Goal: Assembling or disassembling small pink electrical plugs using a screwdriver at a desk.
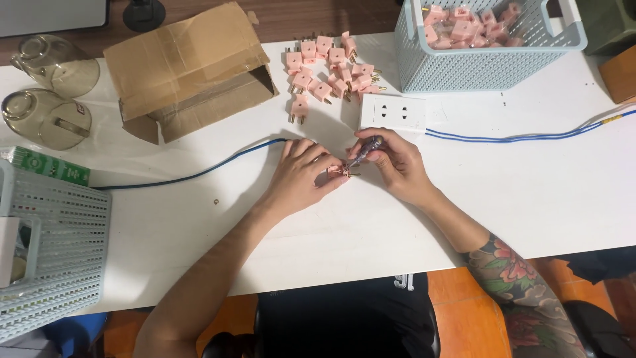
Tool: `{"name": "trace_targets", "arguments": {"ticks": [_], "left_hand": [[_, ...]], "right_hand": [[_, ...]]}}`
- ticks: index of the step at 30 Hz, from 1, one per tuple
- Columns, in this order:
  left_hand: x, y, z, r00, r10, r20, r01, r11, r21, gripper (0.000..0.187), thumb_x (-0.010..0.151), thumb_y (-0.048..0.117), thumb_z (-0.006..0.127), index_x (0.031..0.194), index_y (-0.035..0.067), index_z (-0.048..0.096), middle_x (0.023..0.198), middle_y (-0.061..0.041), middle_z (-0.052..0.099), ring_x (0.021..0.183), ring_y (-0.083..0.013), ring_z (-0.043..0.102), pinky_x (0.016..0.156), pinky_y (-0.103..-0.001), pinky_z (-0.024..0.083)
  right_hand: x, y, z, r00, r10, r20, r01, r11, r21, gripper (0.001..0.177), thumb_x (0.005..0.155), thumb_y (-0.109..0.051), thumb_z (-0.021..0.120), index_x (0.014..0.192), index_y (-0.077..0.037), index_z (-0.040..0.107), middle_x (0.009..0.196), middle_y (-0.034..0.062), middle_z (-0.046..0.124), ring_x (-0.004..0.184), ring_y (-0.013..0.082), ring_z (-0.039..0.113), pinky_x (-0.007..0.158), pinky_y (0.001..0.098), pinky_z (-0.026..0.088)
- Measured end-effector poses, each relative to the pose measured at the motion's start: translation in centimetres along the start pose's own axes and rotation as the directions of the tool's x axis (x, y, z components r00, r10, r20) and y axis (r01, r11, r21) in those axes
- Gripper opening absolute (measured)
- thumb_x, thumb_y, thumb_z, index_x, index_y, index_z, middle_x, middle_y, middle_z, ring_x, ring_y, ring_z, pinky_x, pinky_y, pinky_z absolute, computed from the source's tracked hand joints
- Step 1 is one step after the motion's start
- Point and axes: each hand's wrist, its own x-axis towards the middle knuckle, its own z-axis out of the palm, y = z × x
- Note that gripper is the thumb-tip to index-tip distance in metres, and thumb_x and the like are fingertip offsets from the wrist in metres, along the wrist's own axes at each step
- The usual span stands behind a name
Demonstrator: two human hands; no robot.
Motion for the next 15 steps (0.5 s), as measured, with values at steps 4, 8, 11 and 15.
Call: {"name": "trace_targets", "arguments": {"ticks": [4,8,11,15], "left_hand": [[-0.01,-0.11,0.02,1.000,0.004,-0.001,-0.004,1.000,-0.014,0.030,0.106,0.051,0.081,0.115,0.022,0.081,0.105,-0.004,0.073,0.116,-0.0243,0.064,0.103,-0.049,0.044],[-0.19,-0.08,0.12,1.000,0.015,-0.012,-0.015,1.000,0.000,0.031,0.105,0.051,0.082,0.115,0.021,0.081,0.106,-0.005,0.073,0.116,-0.0263,0.065,0.102,-0.049,0.045],[-0.07,-0.09,0.04,1.000,0.024,-0.019,-0.024,1.000,0.008,0.031,0.105,0.051,0.082,0.115,0.022,0.081,0.106,-0.005,0.073,0.116,-0.0261,0.065,0.101,-0.048,0.046],[0.00,0.01,-0.30,1.000,0.003,0.026,-0.002,1.000,-0.005,0.032,0.107,0.052,0.078,0.117,0.022,0.082,0.108,-0.005,0.075,0.118,-0.0259,0.065,0.102,-0.048,0.046]], "right_hand": [[0.15,-0.56,-0.16,1.000,-0.016,0.019,0.016,1.000,0.006,0.038,0.114,-0.006,0.058,0.148,0.012,0.063,0.107,0.0227,0.081,0.098,0.0267,0.078,0.096,0.0435,0.066],[0.10,-0.83,0.09,1.000,-0.026,0.014,0.026,1.000,0.007,0.037,0.114,-0.005,0.059,0.146,0.012,0.064,0.107,0.0233,0.082,0.099,0.0281,0.079,0.097,0.0443,0.066],[0.22,-0.84,0.08,0.999,-0.034,0.011,0.035,0.999,-0.002,0.036,0.114,-0.005,0.059,0.146,0.011,0.064,0.107,0.0235,0.082,0.097,0.0278,0.078,0.096,0.0447,0.066],[0.15,-0.24,-0.28,0.999,-0.033,0.022,0.033,0.999,-0.005,0.037,0.113,-0.005,0.059,0.146,0.011,0.064,0.105,0.0237,0.083,0.093,0.0263,0.077,0.095,0.0434,0.065]]}}
